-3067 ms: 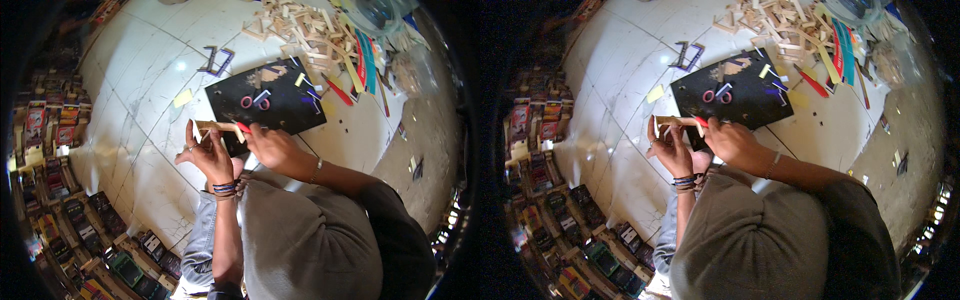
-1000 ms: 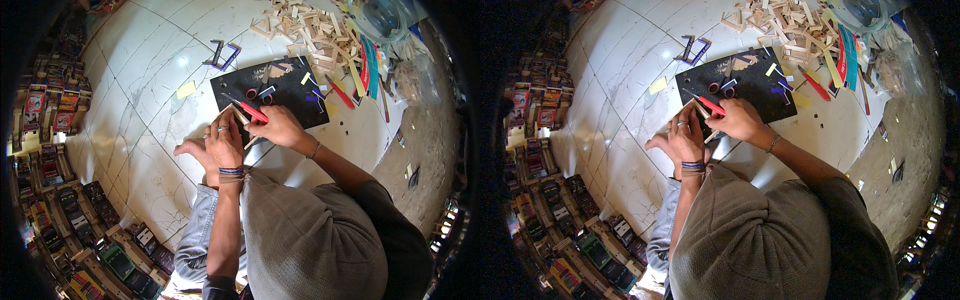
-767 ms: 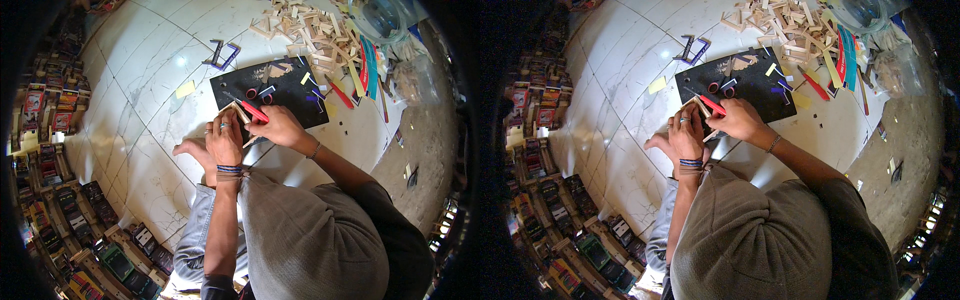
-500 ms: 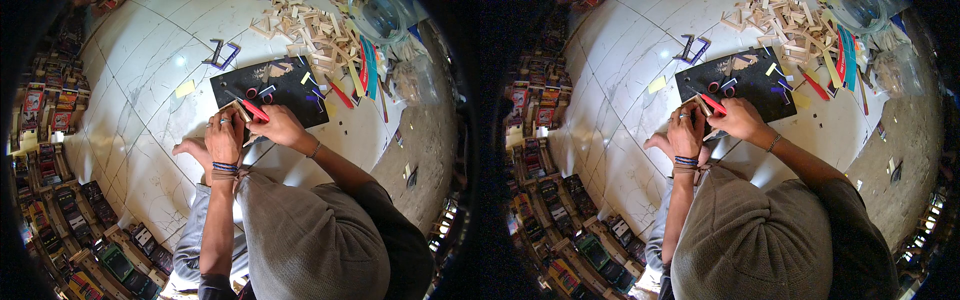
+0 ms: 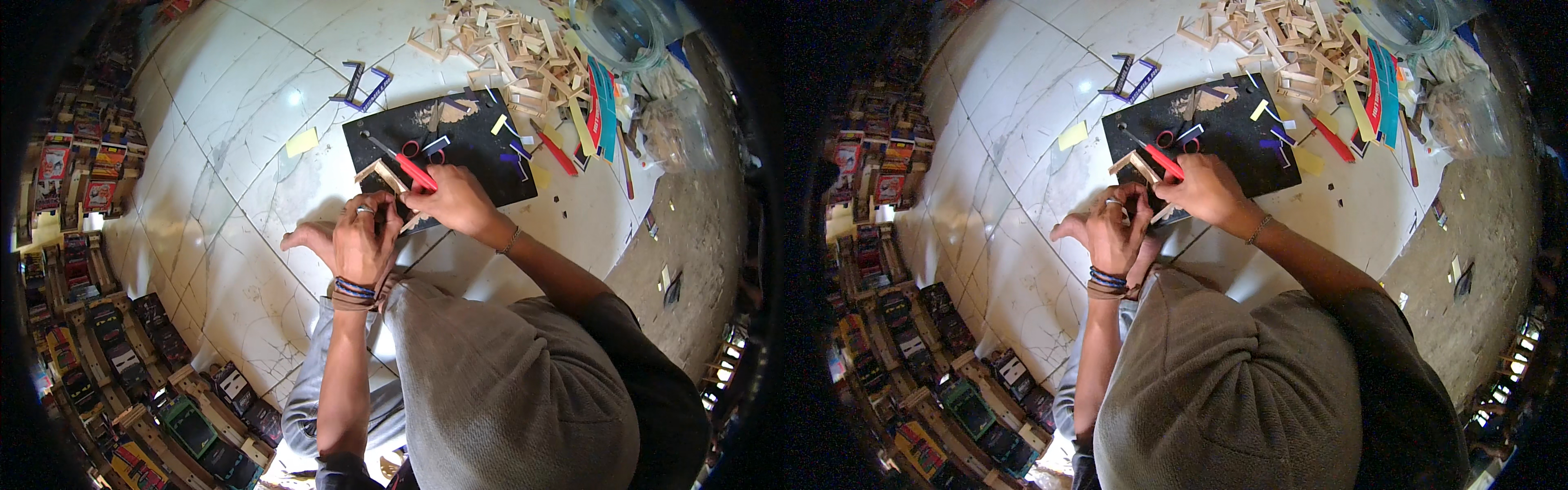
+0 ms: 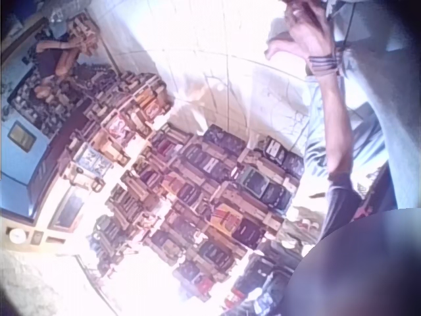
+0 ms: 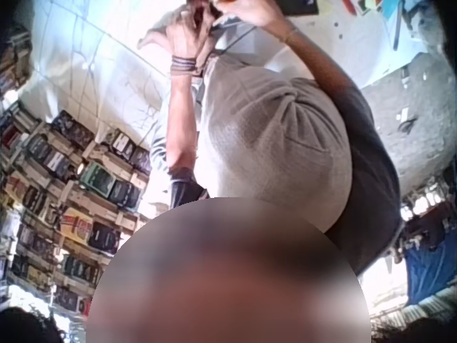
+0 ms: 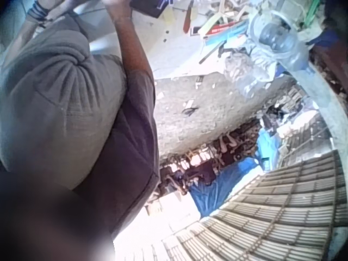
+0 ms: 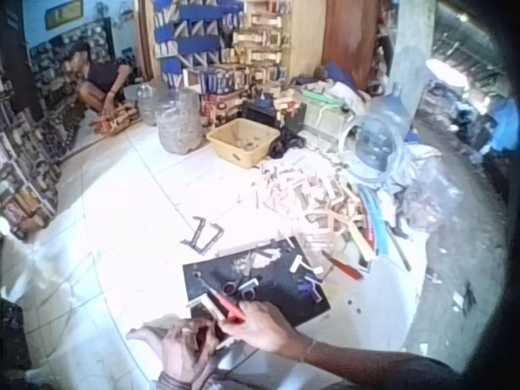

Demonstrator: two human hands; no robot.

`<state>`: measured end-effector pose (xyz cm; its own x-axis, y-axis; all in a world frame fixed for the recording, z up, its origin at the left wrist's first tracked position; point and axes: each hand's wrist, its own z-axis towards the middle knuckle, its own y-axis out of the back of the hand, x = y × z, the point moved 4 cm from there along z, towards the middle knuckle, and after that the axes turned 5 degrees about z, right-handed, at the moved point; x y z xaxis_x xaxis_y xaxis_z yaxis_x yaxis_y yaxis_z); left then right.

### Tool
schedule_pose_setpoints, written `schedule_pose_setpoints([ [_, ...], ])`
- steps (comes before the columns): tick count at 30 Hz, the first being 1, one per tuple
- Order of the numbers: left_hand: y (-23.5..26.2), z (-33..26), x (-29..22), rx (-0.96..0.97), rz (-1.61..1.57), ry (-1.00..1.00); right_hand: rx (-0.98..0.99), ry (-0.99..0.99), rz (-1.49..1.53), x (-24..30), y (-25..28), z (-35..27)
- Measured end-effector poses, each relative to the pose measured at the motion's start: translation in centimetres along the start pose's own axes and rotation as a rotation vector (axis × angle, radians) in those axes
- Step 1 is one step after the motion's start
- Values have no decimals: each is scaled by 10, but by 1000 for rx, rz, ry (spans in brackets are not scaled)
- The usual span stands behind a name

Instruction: The person carves a small wooden piece with a utility knife, then cuts a teal sticker with scissors and applies it to the wood. The person repeatedly inspects the sticker alignment and smooths it down.

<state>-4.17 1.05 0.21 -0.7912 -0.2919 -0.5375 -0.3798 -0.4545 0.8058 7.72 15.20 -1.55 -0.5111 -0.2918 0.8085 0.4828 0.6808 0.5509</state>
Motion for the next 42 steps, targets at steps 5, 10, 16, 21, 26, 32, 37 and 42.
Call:
schedule_pose_setpoints([
  [5,22,-21,12,-12,-415,212,-55,74,18,-4,-2,5],
  [10,55,-36,54,-187,-143,504,-1,107,161,-7,-3,3],
  [16,49,-27,55,-289,-35,182,-82,166,-102,1,-3,13],
  [21,16,-11,18,-134,42,93,-40,149,-144,7,2,15],
  [26,0,28,21,-292,-170,272,-32,147,-178,12,4,16],
  [32,-6,54,33,-240,-33,129,46,93,-86,7,4,18],
  [37,-1,59,38,-210,36,-59,52,103,-79,5,7,22],
  [42,10,60,46,-153,37,-98,65,64,-95,8,12,22],
])
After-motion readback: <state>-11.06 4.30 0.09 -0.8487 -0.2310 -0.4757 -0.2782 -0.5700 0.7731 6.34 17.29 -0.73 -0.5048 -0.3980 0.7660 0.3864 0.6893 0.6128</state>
